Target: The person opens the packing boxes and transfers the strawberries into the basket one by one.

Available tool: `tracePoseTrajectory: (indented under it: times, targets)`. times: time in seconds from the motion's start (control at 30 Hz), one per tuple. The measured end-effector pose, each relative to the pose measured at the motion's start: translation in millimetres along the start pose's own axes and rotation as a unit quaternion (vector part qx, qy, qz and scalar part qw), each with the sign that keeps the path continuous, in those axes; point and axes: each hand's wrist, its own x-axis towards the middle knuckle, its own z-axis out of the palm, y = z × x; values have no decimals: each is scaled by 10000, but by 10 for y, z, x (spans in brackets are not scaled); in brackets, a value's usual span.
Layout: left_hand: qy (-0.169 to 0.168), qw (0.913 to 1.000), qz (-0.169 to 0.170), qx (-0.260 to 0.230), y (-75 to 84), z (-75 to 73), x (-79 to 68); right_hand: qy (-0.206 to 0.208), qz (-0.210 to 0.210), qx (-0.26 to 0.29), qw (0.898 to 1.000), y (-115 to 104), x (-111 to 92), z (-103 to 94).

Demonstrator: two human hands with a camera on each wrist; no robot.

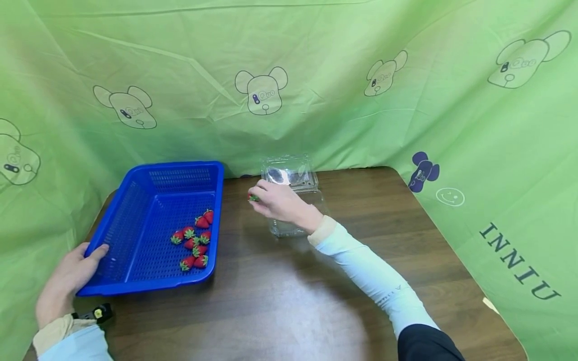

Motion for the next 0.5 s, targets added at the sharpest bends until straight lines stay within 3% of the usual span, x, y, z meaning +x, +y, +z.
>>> tracePoseTrajectory:
  times: [0.23, 0.5]
  targets:
    - [172, 9995, 149, 212, 10, -25, 2, 183, -120, 134, 9997, -282, 370, 199]
    - [195, 9994, 175, 205, -28, 1, 5, -785, -60, 143, 9968, -669, 721, 436]
